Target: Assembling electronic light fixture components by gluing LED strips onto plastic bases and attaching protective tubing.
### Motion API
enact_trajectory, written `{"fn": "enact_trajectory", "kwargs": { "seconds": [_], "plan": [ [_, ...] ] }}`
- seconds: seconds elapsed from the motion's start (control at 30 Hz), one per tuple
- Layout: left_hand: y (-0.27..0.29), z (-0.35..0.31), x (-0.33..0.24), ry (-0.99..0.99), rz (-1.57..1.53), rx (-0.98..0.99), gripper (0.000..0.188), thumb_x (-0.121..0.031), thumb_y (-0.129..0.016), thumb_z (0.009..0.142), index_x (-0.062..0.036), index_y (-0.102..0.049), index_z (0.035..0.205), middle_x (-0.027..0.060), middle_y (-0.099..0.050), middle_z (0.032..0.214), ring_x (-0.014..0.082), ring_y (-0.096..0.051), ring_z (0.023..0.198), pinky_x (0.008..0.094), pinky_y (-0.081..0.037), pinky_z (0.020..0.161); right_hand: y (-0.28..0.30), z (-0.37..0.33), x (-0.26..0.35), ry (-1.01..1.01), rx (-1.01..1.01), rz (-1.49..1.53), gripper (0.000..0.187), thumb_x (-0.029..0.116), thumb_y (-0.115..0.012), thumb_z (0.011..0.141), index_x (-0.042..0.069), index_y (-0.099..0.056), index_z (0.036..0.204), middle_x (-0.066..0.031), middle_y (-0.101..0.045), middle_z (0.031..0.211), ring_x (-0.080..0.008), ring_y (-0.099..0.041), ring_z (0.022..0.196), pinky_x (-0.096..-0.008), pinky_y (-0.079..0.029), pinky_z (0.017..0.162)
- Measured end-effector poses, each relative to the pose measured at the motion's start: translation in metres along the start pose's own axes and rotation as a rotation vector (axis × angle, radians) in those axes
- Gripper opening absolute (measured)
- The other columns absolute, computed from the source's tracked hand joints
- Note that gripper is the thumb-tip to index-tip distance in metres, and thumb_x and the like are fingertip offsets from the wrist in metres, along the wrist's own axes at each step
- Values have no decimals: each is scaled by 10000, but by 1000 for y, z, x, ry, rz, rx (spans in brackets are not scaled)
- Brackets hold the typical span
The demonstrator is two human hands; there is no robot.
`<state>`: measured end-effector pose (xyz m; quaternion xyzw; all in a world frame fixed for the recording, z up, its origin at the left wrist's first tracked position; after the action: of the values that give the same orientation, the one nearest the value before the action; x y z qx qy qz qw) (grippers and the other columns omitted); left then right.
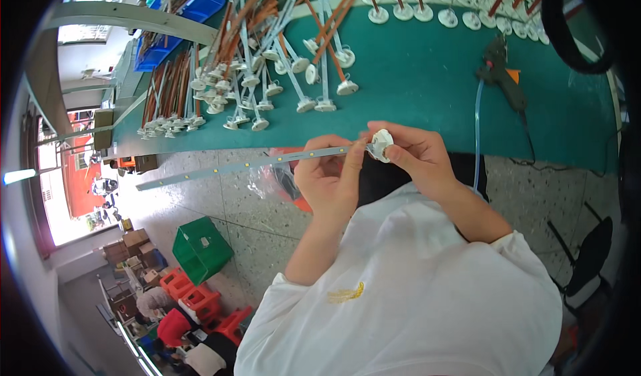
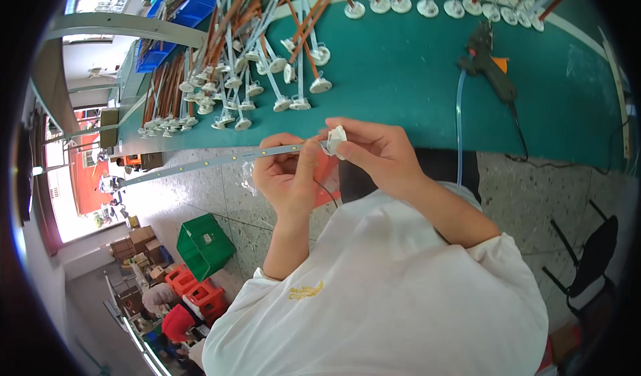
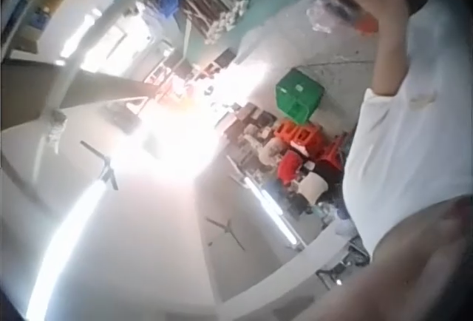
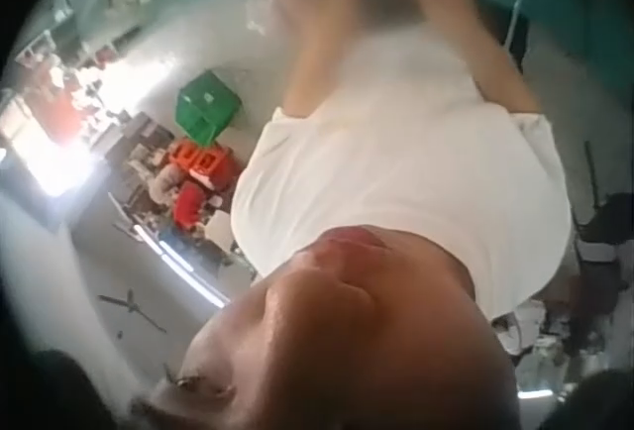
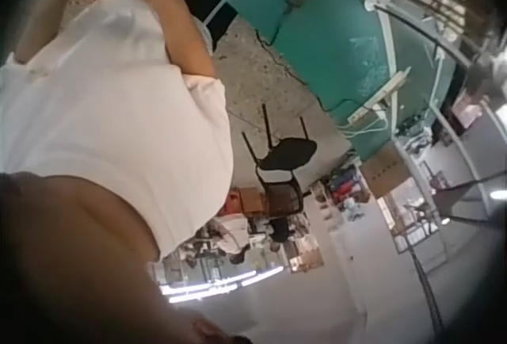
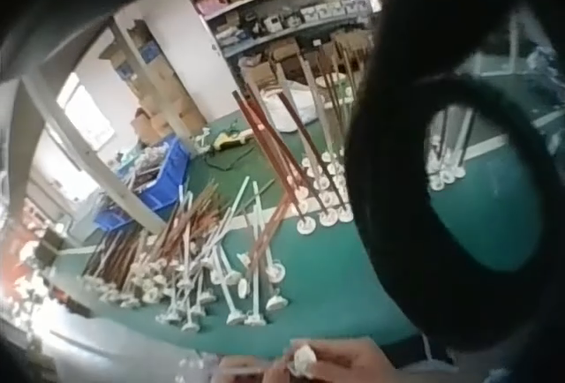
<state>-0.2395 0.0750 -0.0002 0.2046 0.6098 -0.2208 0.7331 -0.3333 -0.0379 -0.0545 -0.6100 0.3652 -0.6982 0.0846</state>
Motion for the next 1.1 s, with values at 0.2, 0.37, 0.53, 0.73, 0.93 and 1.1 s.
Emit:
{"fn": "enact_trajectory", "kwargs": {
  "seconds": [0.2, 0.37, 0.53, 0.73, 0.93, 1.1],
  "plan": [
    [86, 80, -45, -274, 305, -280, 311, -57, -684, 888, -14, -543, 1161, 74, -663, 748, 99, -617, 661, 224, -481, 588, 45, 32, 47, 454, -302, -670, 417, 100, -664, 902, 0, -554, 1291, -129, -605, 1271, -215, -590, 1135, -308, -527, 876],
    [167, 211, -51, -286, 1302, -12, 309, -188, -697, 831, -30, -663, 1095, 111, -675, 673, 245, -680, 647, 364, -526, 633, 88, 30, 48, 456, -570, -1211, 392, 134, -732, 841, 22, -613, 1197, -148, -626, 1199, -261, -609, 1084, -338, -543, 824],
    [216, 292, -12, -172, 1747, 111, 274, -189, -654, 817, -65, -685, 1060, 184, -698, 832, 367, -689, 836, 464, -541, 752, 67, 36, 42, 600, -380, -1452, 380, 156, -762, 796, 19, -629, 1124, -145, -643, 1135, -319, -611, 1030, -392, -515, 846],
    [151, 291, -14, -4, 1943, 29, 248, -196, -605, 819, -74, -678, 1023, 212, -691, 965, 440, -658, 922, 526, -533, 801, 79, 43, 39, 556, -402, -1430, 240, 143, -761, 778, 15, -663, 956, -130, -658, 1105, -317, -605, 1032, -398, -506, 855],
    [28, 245, 14, -411, 1507, 380, 223, -263, -630, 868, -87, -727, 964, 155, -712, 947, 355, -676, 871, 454, -531, 770, 81, 44, 39, 522, -428, -1527, 189, 133, -761, 762, 19, -666, 880, -100, -666, 1092, -292, -600, 1021, -382, -512, 839],
    [-1, 240, 68, -356, 1338, 538, 267, -355, -671, 846, -109, -721, 940, 148, -704, 874, 349, -672, 844, 456, -531, 750, 75, 42, 39, 556, -380, -1487, 192, 128, -768, 742, 24, -670, 871, -94, -672, 1075, -290, -599, 1015, -382, -516, 832]
  ]
}}
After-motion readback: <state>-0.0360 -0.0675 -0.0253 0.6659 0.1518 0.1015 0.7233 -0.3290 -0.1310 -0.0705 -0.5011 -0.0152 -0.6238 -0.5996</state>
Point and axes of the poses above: each hand's wrist, its own z-axis towards the middle knuckle, its own y-axis out of the back of the hand, x = y × z, the point moved 6 cm from there along z, towards the middle knuckle
